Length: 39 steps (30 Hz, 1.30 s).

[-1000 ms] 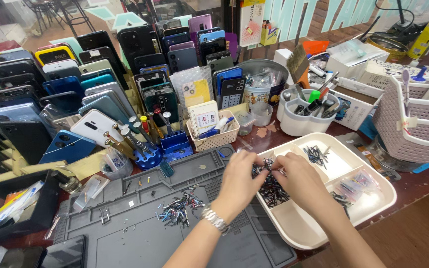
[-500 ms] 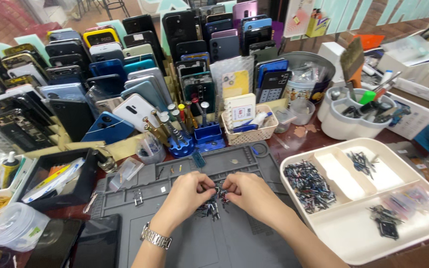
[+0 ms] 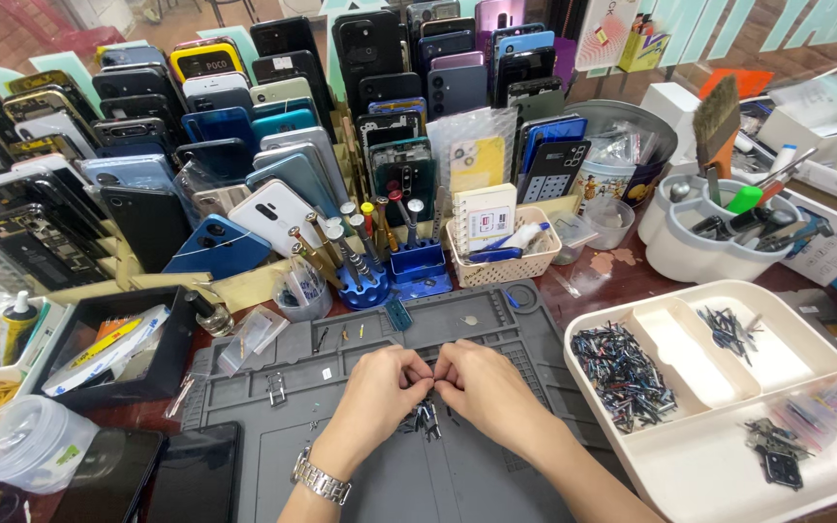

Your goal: The person repeatedly picks up small electronic components from a pile on a work mat, separates them by hand, and places them into a compartmentalized tray. The person handles the components one at a time throughout the clip.

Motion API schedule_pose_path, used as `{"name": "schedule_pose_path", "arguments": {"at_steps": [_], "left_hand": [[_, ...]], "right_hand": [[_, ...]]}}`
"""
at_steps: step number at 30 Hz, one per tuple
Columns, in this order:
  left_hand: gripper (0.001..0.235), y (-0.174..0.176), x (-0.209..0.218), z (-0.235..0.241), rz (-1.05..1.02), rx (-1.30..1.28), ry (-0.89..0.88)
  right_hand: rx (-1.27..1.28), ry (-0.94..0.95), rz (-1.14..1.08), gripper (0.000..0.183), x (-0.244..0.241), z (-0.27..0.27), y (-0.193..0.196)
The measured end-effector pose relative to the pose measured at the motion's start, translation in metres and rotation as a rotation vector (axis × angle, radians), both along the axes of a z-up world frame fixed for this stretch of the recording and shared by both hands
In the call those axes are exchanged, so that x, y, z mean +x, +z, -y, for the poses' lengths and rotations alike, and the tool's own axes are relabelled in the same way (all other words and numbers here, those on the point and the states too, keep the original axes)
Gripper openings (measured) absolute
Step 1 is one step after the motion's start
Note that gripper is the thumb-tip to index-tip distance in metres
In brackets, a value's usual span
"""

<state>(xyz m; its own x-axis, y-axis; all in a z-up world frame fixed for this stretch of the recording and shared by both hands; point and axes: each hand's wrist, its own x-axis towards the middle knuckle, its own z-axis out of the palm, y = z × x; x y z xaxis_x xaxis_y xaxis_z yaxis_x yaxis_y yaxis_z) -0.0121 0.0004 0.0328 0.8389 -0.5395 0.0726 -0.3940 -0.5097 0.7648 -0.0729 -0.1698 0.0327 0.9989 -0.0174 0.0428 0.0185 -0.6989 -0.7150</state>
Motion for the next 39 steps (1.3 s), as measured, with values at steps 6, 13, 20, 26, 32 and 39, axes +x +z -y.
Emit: {"name": "schedule_pose_path", "arguments": {"at_steps": [6,13,20,26,32,39], "left_hand": [[0.013,-0.011,0.011,-0.004,-0.210,-0.139,0.056],[0.017,-0.030,0.025,-0.006,-0.588,-0.453,0.037],[0.017,-0.035,0.026,-0.005,-0.658,-0.482,0.062],[0.019,-0.033,0.026,-0.007,-0.680,-0.512,0.021],[0.022,-0.029,0.023,-0.006,-0.647,-0.539,0.061],[0.020,-0.021,0.015,0.000,-0.401,-0.538,0.048]], "right_hand": [[0.196,-0.051,-0.073,0.014,0.003,0.007,0.001],[0.337,-0.053,-0.101,0.015,0.006,0.011,-0.001],[0.428,-0.045,0.066,0.019,0.006,0.002,0.006],[0.404,-0.109,0.052,0.013,0.006,0.003,0.005],[0.556,-0.100,0.059,0.011,0.010,0.008,-0.009],[0.707,-0.065,0.001,0.014,0.016,0.010,-0.022]]}}
